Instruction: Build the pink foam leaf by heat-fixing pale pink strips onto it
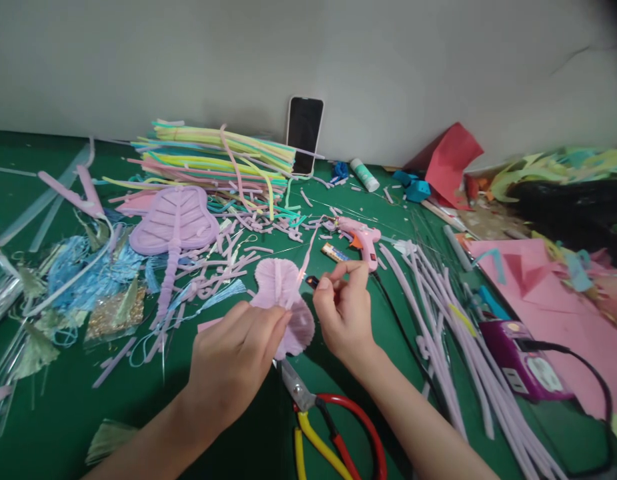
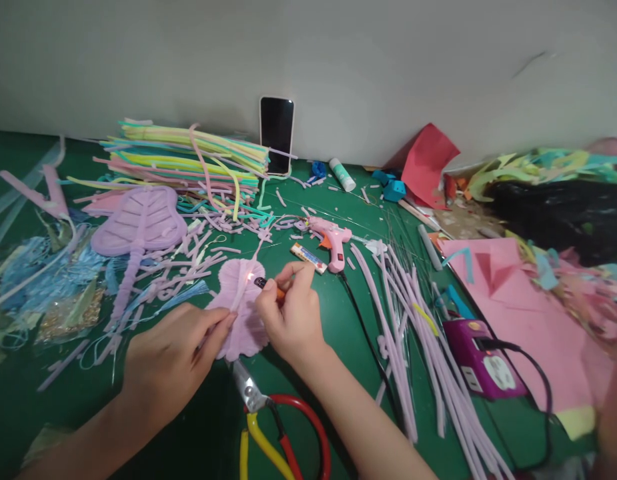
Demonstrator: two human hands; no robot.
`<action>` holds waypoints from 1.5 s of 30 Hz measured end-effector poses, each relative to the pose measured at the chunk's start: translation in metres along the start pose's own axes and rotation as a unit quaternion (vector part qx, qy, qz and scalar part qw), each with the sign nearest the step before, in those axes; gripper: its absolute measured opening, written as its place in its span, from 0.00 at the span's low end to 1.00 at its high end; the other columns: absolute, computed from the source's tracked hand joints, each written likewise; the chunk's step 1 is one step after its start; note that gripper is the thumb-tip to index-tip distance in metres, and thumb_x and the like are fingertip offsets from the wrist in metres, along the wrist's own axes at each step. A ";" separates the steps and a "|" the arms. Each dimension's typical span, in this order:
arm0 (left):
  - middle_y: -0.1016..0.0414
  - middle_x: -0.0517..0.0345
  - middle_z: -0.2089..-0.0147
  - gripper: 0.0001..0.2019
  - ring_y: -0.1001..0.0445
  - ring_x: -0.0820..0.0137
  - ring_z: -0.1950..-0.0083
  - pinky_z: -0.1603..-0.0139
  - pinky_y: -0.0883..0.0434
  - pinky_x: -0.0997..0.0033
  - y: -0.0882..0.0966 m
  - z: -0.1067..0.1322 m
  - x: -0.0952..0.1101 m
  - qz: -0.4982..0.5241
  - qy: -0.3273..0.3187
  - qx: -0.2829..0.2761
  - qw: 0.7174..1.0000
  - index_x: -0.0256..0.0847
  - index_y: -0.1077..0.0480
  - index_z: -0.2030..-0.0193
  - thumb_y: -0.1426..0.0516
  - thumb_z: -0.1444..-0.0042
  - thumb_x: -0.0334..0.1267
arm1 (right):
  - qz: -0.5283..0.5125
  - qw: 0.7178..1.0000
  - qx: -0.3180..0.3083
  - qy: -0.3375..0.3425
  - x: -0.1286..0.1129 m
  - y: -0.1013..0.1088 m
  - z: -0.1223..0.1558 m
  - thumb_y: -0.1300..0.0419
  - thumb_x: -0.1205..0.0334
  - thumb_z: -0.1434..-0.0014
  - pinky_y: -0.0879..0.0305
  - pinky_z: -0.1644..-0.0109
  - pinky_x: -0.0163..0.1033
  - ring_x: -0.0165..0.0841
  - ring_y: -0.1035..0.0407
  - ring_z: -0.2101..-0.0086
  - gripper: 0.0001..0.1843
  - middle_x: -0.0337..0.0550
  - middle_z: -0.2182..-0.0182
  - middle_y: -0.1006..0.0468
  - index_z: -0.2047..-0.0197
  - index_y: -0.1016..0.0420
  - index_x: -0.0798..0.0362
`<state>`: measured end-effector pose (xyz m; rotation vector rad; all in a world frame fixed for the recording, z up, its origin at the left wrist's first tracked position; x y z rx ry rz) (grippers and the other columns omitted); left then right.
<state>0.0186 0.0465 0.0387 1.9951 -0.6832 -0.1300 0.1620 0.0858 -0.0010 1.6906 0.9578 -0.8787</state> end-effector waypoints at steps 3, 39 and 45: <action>0.28 0.64 0.78 0.11 0.30 0.72 0.75 0.75 0.42 0.71 0.000 0.001 0.000 0.005 -0.002 -0.005 1.000 0.41 0.28 0.69 0.48 0.37 0.35 | -0.007 1.000 0.001 -0.009 0.000 0.001 -0.001 0.50 0.62 0.41 0.54 0.82 0.32 0.24 0.47 0.85 0.09 0.26 0.79 0.43 0.63 0.51 0.46; 0.28 0.64 0.77 0.05 0.32 0.72 0.75 0.74 0.42 0.71 -0.005 0.003 0.008 0.016 -0.054 0.000 0.998 0.40 0.31 0.65 0.46 0.39 0.31 | -0.006 1.000 0.020 -0.015 -0.002 0.009 -0.005 0.51 0.62 0.38 0.52 0.82 0.32 0.26 0.46 0.86 0.08 0.25 0.82 0.42 0.63 0.52 0.47; 0.30 0.64 0.78 0.06 0.32 0.73 0.75 0.74 0.43 0.72 -0.006 0.005 0.008 0.029 -0.053 0.011 0.998 0.40 0.31 0.67 0.46 0.39 0.31 | -0.005 0.999 0.033 0.009 -0.003 0.011 -0.005 0.51 0.64 0.39 0.53 0.83 0.31 0.25 0.46 0.87 0.08 0.24 0.84 0.43 0.63 0.51 0.47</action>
Point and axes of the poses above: each hand's wrist, its own z-axis away from the middle knuckle, its own y-axis out of the back of the hand, x = y × z, the point moved 7 cm from there along -z, towards the middle knuckle
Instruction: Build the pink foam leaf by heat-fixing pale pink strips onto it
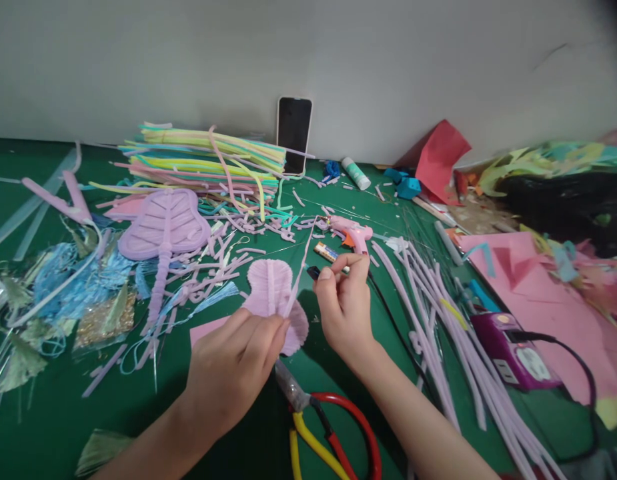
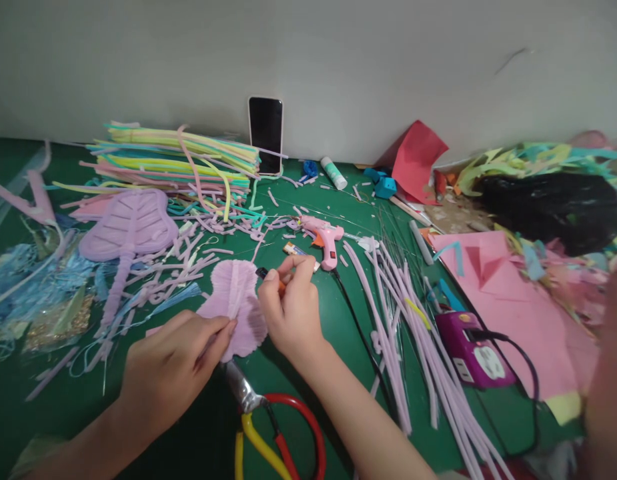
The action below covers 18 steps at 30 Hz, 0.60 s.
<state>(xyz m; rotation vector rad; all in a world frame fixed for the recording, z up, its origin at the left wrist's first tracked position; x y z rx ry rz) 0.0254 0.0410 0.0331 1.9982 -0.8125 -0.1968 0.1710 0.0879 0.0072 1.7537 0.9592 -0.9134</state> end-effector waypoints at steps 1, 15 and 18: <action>0.30 0.65 0.78 0.05 0.32 0.73 0.75 0.74 0.43 0.72 0.000 0.000 0.000 0.002 0.000 0.000 1.000 0.40 0.31 0.67 0.45 0.39 0.31 | -0.002 1.000 0.001 0.003 -0.001 0.000 0.000 0.51 0.65 0.39 0.53 0.83 0.31 0.25 0.47 0.87 0.08 0.24 0.84 0.43 0.63 0.51 0.47; 0.36 0.66 0.80 0.07 0.36 0.74 0.77 0.76 0.45 0.71 0.002 -0.001 0.004 0.006 -0.007 0.020 1.000 0.41 0.32 0.71 0.44 0.42 0.30 | 0.011 1.000 0.013 0.015 -0.004 0.003 -0.004 0.51 0.65 0.40 0.55 0.84 0.29 0.24 0.49 0.87 0.08 0.22 0.84 0.46 0.64 0.51 0.47; 0.35 0.66 0.80 0.07 0.35 0.74 0.77 0.76 0.44 0.71 0.002 -0.001 0.004 0.008 -0.006 0.020 1.000 0.41 0.32 0.70 0.44 0.42 0.29 | 0.014 1.000 0.014 0.014 -0.004 0.004 -0.004 0.51 0.65 0.40 0.55 0.84 0.29 0.24 0.49 0.87 0.08 0.22 0.85 0.46 0.64 0.51 0.47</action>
Point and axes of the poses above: each hand's wrist, its own z-axis away from the middle knuckle, its own y-axis out of the back of the hand, x = y × z, the point moved 7 cm from there along -z, towards the middle knuckle
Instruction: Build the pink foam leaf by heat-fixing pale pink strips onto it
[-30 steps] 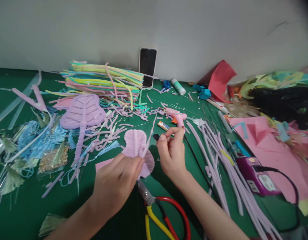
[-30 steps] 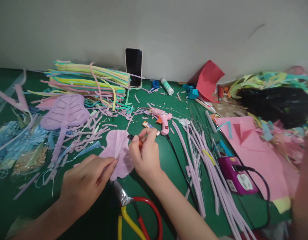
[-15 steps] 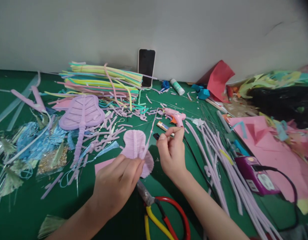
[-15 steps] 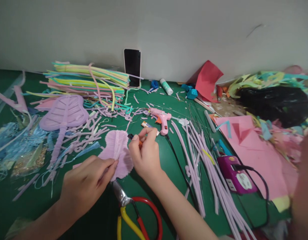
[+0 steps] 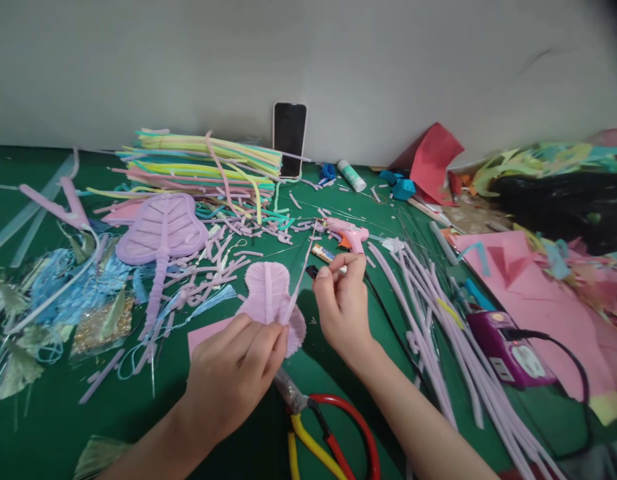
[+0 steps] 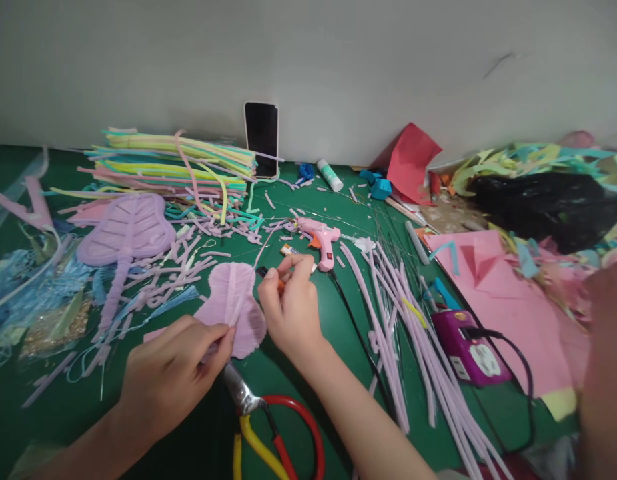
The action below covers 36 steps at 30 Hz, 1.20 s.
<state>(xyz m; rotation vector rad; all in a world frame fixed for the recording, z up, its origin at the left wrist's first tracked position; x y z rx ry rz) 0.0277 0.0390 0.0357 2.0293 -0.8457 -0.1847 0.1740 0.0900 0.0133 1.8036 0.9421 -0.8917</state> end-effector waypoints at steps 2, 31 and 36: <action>0.35 0.66 0.80 0.06 0.35 0.74 0.77 0.75 0.43 0.71 0.000 0.001 0.000 0.006 -0.002 0.002 1.000 0.41 0.32 0.70 0.44 0.42 0.30 | 0.001 1.000 0.001 -0.002 0.001 0.001 -0.001 0.51 0.64 0.40 0.55 0.84 0.29 0.24 0.49 0.88 0.08 0.22 0.85 0.45 0.64 0.51 0.47; 0.38 0.66 0.82 0.11 0.36 0.75 0.78 0.76 0.45 0.72 0.000 0.000 0.002 -0.003 -0.001 -0.005 1.000 0.42 0.35 0.76 0.44 0.43 0.31 | 0.016 1.000 0.010 -0.016 0.006 0.005 -0.006 0.52 0.64 0.39 0.55 0.83 0.30 0.24 0.49 0.87 0.07 0.23 0.83 0.45 0.64 0.51 0.47; 0.38 0.66 0.81 0.11 0.36 0.75 0.77 0.76 0.45 0.71 -0.001 0.001 0.002 -0.003 0.000 -0.007 1.000 0.42 0.35 0.77 0.44 0.43 0.31 | 0.019 1.000 0.011 -0.021 0.008 0.005 -0.007 0.52 0.64 0.39 0.54 0.83 0.30 0.24 0.48 0.87 0.07 0.24 0.83 0.45 0.64 0.51 0.47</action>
Point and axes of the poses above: each hand's wrist, its own z-axis away from the middle knuckle, its own y-axis out of the back of the hand, x = y × z, the point moved 7 cm from there along -z, towards the middle knuckle
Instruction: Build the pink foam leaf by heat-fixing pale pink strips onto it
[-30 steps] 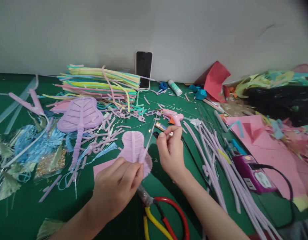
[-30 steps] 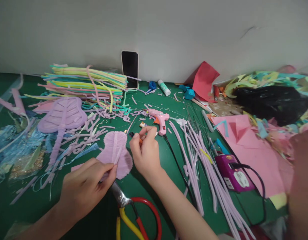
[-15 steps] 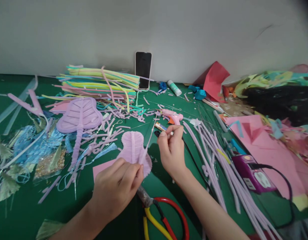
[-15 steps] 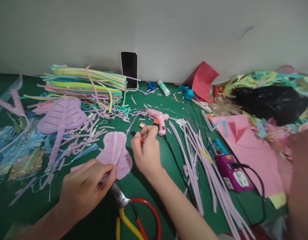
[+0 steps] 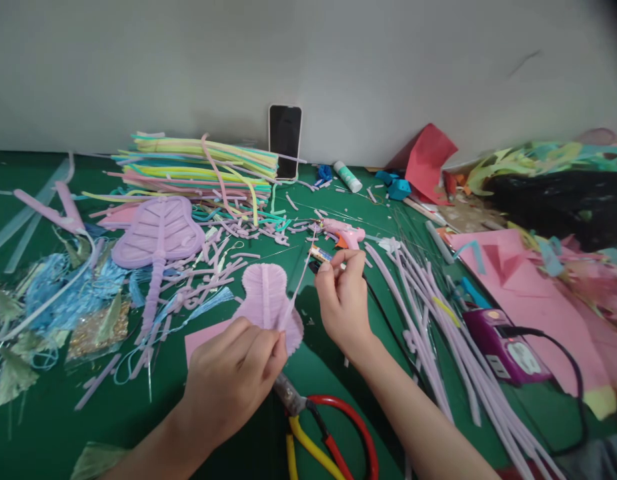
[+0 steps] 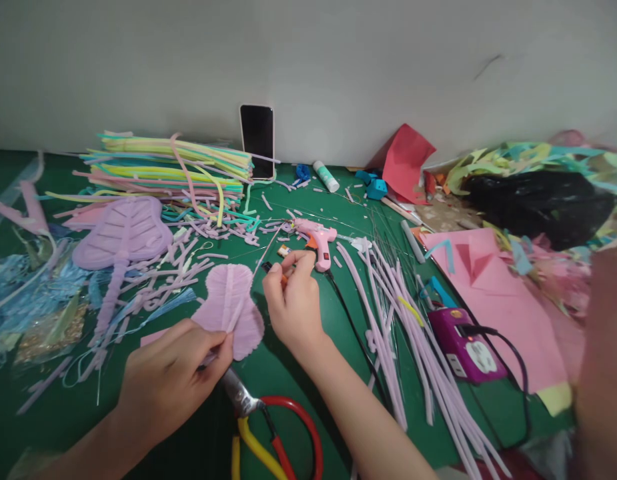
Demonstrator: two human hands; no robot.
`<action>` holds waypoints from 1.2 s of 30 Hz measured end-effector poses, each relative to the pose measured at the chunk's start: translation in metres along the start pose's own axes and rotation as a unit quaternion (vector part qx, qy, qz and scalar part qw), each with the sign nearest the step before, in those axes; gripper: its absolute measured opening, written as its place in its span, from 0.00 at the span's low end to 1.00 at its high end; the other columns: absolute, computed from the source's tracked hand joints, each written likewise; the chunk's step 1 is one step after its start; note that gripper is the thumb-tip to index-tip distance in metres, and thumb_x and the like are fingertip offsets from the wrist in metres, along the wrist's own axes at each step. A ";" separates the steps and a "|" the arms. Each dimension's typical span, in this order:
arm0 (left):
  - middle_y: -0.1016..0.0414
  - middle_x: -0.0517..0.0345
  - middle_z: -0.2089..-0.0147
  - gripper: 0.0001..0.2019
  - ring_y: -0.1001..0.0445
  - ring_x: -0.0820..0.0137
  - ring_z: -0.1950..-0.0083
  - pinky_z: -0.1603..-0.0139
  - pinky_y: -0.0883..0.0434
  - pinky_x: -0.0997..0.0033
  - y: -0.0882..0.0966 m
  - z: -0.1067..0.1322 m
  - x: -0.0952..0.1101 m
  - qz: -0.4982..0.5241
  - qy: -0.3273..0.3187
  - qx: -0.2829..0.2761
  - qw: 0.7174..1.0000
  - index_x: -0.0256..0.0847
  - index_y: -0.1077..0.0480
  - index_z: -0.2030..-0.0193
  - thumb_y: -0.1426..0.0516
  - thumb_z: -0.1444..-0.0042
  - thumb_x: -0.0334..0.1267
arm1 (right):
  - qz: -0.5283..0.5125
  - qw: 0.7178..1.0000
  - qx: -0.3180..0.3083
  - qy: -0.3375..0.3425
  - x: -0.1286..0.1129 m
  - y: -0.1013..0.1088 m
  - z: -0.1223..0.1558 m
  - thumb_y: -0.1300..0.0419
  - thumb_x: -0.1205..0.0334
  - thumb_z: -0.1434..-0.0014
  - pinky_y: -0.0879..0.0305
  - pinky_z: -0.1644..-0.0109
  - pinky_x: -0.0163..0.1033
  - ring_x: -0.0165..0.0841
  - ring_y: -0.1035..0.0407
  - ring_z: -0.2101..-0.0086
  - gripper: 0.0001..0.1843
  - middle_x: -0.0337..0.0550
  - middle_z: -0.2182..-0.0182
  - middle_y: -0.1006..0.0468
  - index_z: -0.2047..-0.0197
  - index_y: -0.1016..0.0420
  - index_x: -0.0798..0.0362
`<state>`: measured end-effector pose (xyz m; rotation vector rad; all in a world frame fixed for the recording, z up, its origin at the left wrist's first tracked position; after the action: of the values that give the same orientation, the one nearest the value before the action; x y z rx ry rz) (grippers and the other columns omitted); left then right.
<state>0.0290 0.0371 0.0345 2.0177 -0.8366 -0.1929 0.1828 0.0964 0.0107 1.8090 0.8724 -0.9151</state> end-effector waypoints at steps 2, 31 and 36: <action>0.38 0.66 0.81 0.12 0.36 0.75 0.78 0.76 0.45 0.71 0.000 0.000 0.000 -0.002 -0.002 0.001 1.000 0.42 0.36 0.77 0.44 0.43 0.31 | 0.001 1.000 0.001 0.002 -0.001 0.000 0.000 0.52 0.64 0.39 0.54 0.83 0.30 0.25 0.48 0.87 0.07 0.24 0.83 0.45 0.64 0.52 0.47; 0.38 0.66 0.81 0.11 0.37 0.76 0.78 0.77 0.45 0.71 0.001 0.000 0.001 0.010 -0.013 0.005 1.000 0.41 0.36 0.76 0.44 0.43 0.30 | 0.016 0.999 0.029 -0.003 0.009 0.007 -0.008 0.52 0.64 0.39 0.54 0.81 0.31 0.26 0.47 0.87 0.07 0.24 0.84 0.44 0.64 0.51 0.47; 0.37 0.66 0.81 0.10 0.37 0.76 0.78 0.78 0.45 0.71 0.000 0.001 0.000 -0.003 -0.008 0.002 1.000 0.42 0.35 0.76 0.44 0.43 0.31 | 0.011 1.000 0.028 0.000 0.009 0.009 -0.010 0.52 0.64 0.39 0.54 0.81 0.31 0.26 0.47 0.87 0.07 0.24 0.84 0.44 0.64 0.51 0.47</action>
<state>0.0284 0.0368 0.0339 2.0247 -0.8419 -0.2117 0.1969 0.1043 0.0097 1.8629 0.8328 -0.9343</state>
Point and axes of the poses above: each hand's wrist, its own z-axis away from the middle knuckle, its own y-axis out of the back of the hand, x = y × z, the point moved 7 cm from there along -z, towards the middle knuckle
